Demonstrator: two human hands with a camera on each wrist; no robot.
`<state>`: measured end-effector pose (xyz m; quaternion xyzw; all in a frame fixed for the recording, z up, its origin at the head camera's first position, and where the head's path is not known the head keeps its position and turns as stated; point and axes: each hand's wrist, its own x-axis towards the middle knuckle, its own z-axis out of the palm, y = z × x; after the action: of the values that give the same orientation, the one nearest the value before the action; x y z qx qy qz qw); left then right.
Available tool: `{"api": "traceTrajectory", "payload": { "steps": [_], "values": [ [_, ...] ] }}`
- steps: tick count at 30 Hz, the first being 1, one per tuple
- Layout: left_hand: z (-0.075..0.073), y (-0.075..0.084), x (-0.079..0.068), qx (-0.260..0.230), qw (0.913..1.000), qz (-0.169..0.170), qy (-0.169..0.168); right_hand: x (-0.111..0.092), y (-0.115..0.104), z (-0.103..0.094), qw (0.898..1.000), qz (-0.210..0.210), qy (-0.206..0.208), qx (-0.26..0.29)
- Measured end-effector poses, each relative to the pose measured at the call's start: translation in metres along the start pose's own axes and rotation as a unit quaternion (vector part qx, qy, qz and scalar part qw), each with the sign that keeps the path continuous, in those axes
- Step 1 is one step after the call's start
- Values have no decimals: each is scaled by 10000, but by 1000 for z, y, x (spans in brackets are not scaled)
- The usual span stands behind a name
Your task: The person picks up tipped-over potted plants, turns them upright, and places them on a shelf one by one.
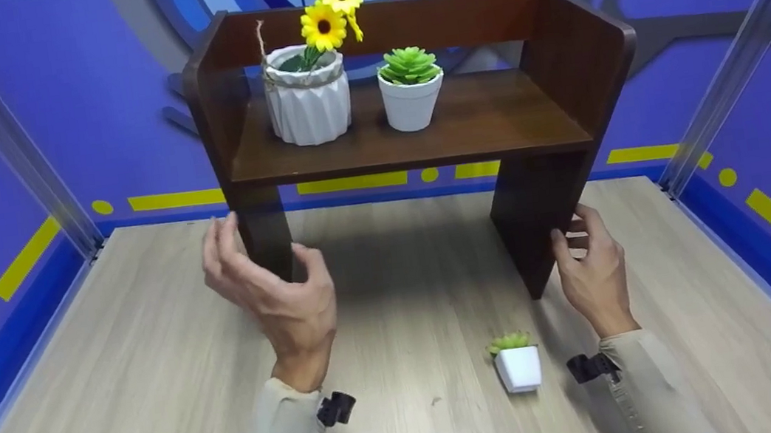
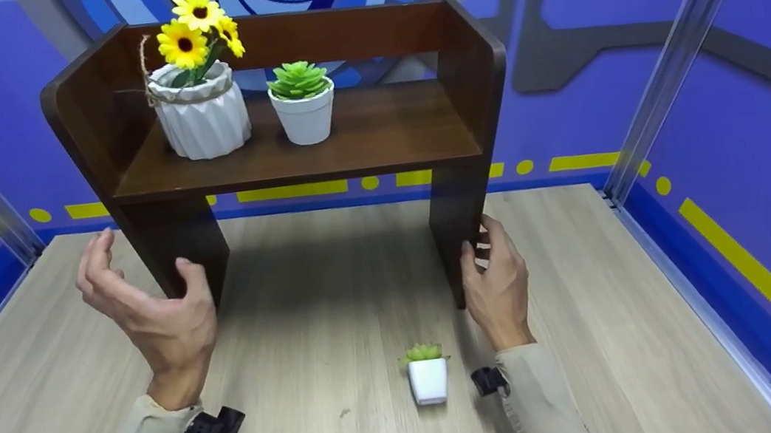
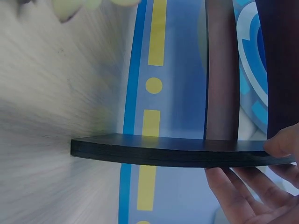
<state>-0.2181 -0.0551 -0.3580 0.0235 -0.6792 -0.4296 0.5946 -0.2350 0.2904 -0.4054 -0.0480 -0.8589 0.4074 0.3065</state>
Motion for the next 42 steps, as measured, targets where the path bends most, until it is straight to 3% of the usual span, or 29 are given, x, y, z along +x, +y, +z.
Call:
{"api": "traceTrajectory", "payload": {
  "steps": [3, 6, 10, 18, 22, 30, 37, 42],
  "values": [
    [-3, -9, 1, 156, 9989, -305, -312, 0, 0, -1, 10000, -5, 35, -10],
    [-7, -19, 3, -8, 9946, -813, -647, 1, 0, 0, 10000, -43, 27, -1],
    [-12, -34, 5, -272, 9852, -1412, -933, -1, 0, 1, 9999, -122, 7, -13],
    [-20, -58, 3, -455, 9602, -2184, -1678, -4, 2, -1, 9998, -123, -47, -118],
    [-20, -63, 2, -300, 9582, -2133, -1884, -6, 2, -2, 9998, -61, -74, -171],
    [-22, -65, 9, 94, 9611, -2036, -1866, -3, -6, -4, 10000, -36, -89, 4],
    [-24, -65, 11, 292, 9519, -2130, -2182, -17, -16, -9, 9998, 119, 111, 63],
    [-28, -66, 15, 312, 9515, -2109, -2219, -28, -28, -13, 9996, 112, 90, -234]
  ]
}}
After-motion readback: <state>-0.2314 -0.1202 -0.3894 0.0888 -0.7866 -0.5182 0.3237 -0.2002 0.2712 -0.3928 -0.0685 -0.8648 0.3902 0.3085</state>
